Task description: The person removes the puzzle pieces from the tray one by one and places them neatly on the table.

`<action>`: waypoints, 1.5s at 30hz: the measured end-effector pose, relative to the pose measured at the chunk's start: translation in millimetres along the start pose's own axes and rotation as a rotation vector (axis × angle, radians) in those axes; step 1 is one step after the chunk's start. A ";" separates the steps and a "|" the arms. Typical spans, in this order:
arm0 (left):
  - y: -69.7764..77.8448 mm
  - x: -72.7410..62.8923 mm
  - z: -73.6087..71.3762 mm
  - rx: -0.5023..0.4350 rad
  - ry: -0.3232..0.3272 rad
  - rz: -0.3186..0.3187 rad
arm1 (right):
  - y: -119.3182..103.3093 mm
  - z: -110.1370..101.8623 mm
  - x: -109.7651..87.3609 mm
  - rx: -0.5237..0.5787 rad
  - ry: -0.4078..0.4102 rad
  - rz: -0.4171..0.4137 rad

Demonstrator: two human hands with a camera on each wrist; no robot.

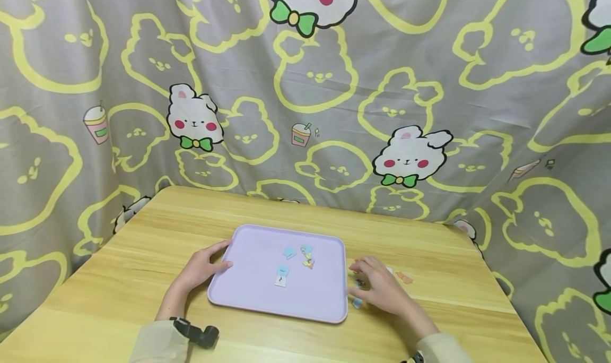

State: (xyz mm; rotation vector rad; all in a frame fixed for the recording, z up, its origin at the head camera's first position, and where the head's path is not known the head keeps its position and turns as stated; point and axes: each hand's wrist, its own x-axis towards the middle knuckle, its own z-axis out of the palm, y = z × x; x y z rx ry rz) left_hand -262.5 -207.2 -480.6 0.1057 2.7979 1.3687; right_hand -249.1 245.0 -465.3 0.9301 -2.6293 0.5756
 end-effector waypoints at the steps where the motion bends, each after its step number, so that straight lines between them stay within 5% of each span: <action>1: -0.4 -0.1 -0.3 0.000 0.002 0.002 | -1.3 1.9 3.0 0.008 -0.005 0.001; 12: -1.2 -0.8 0.8 -0.026 0.015 0.018 | -12.7 19.0 32.6 0.044 -0.047 0.085; 22: -0.6 -1.2 2.4 -0.033 0.027 0.027 | -16.6 32.6 55.7 -0.021 -0.042 0.046; 45: -0.8 -0.4 2.4 -0.035 0.047 0.021 | -23.8 48.7 97.7 -0.108 -0.232 -0.018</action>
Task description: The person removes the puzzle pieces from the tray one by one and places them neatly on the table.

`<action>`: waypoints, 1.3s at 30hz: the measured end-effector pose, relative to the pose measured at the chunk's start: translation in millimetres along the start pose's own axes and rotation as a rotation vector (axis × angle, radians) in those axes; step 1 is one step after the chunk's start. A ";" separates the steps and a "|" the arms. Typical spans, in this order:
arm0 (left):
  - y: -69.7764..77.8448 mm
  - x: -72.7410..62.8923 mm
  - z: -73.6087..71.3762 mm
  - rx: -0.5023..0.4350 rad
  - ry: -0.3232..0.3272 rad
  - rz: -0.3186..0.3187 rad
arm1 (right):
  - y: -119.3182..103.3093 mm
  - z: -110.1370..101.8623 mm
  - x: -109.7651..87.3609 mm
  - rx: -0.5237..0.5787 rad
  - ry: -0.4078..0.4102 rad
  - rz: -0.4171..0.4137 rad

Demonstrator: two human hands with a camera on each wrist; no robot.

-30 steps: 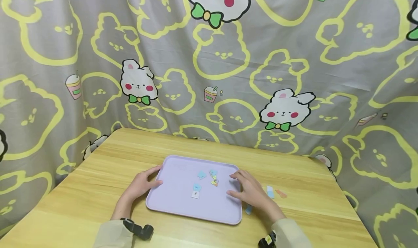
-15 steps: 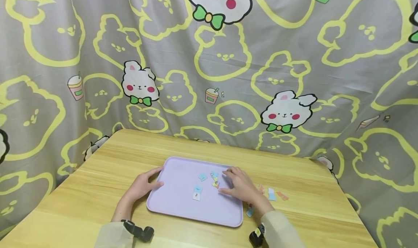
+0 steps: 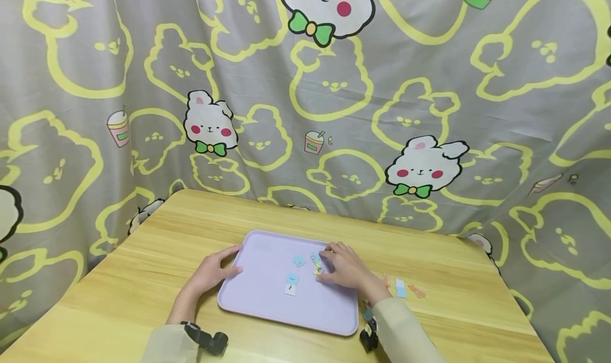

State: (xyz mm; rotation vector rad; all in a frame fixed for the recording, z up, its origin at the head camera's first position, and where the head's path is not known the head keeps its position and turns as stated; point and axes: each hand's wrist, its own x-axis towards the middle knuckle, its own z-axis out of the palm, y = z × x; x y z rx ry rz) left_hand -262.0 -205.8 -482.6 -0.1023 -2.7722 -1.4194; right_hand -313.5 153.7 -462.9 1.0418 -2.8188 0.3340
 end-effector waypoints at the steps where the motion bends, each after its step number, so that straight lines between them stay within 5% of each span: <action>1: 0.7 0.2 0.2 -0.004 -0.001 -0.002 | 0.2 -0.6 0.8 0.004 -0.006 0.004; 15: 1.3 2.3 1.4 -0.002 -0.015 -0.006 | -0.4 -1.1 -3.1 0.010 0.041 0.011; 23: 0.3 0.4 0.7 0.000 -0.014 -0.016 | -3.3 0.6 -11.5 0.194 0.127 0.078; 32: 0.8 -1.0 1.2 0.014 -0.015 -0.012 | -10.1 2.1 -19.9 0.555 0.179 0.188; 39: 0.8 -1.3 1.5 0.019 -0.013 -0.006 | -17.6 2.2 -23.6 0.629 0.289 0.196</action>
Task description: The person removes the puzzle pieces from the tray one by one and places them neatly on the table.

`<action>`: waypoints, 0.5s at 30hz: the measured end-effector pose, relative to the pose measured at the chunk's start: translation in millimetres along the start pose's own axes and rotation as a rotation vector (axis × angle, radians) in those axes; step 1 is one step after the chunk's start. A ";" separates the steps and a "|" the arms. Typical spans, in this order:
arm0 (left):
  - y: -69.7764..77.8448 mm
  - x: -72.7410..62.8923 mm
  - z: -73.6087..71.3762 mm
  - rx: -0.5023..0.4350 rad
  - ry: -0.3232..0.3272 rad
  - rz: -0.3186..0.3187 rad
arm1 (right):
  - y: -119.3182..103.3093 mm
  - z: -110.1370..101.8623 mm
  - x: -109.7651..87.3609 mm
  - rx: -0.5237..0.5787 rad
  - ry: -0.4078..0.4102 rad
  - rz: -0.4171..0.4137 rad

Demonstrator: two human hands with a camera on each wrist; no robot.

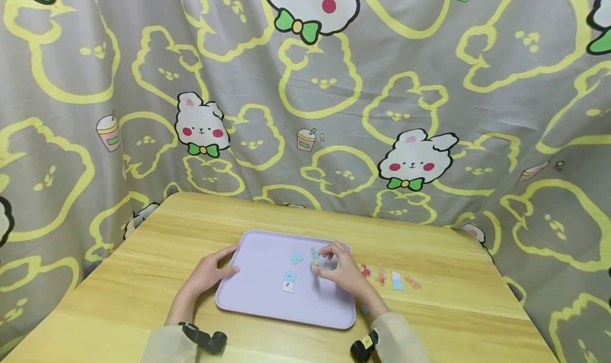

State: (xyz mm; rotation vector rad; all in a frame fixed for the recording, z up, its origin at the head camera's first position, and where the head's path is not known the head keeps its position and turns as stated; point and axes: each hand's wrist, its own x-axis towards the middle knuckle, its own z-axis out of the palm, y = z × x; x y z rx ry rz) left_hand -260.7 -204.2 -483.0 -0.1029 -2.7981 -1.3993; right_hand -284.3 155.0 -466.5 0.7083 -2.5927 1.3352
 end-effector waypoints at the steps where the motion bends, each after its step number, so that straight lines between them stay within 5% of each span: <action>1: 0.0 0.0 0.2 0.001 0.001 -0.001 | -1.0 -0.1 -0.7 0.004 0.010 0.000; 15: -0.9 -0.3 0.4 0.007 -0.007 0.002 | 2.5 -7.1 -13.0 0.007 0.051 0.001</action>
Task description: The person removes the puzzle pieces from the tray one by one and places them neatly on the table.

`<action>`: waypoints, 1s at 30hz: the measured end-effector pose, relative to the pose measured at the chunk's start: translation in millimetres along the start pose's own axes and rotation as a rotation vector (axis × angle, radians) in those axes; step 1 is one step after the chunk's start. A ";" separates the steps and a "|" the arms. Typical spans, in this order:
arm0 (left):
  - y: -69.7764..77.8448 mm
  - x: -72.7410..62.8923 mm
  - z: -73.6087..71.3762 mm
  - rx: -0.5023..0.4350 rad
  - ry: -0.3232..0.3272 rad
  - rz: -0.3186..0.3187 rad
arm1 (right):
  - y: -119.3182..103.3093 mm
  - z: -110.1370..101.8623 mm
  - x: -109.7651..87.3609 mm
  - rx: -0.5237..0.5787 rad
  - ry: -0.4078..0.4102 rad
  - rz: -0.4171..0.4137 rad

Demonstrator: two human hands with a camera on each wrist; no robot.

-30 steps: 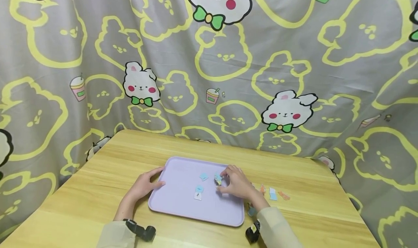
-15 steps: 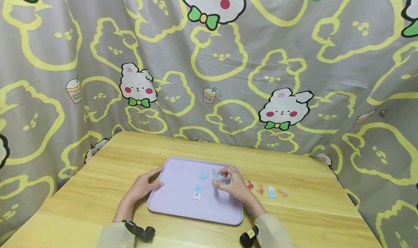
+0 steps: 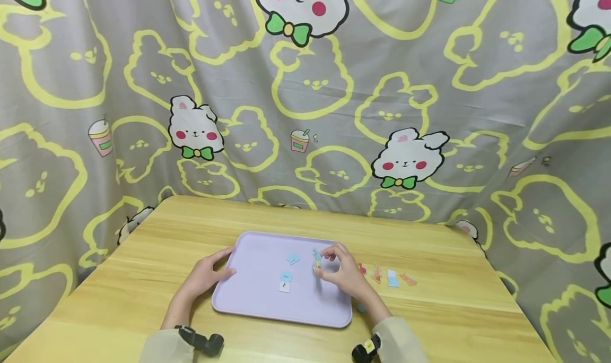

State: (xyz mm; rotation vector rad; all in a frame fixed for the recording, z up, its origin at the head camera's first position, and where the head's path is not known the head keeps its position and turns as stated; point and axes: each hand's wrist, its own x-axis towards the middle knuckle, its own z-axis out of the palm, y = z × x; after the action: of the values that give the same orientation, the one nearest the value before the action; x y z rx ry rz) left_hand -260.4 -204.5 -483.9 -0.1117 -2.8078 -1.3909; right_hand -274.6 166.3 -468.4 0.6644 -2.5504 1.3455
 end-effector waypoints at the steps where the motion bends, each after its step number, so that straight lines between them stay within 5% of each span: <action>1: -0.5 -0.2 0.2 0.000 -0.001 -0.001 | 1.0 -0.5 -1.1 -0.002 0.003 -0.003; 20: -1.9 -0.8 -2.3 0.011 -0.023 -0.008 | -0.8 -29.1 -26.6 -0.034 0.021 0.045; 30: 2.9 0.0 -2.1 0.008 -0.037 -0.006 | 19.7 -50.1 -46.6 -0.041 0.041 0.039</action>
State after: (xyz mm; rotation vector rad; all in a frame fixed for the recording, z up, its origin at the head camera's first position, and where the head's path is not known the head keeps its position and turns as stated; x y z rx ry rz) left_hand -260.3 -204.4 -480.4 -0.1303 -2.8451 -1.3936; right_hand -245.0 231.0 -470.9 0.5766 -2.5633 1.3016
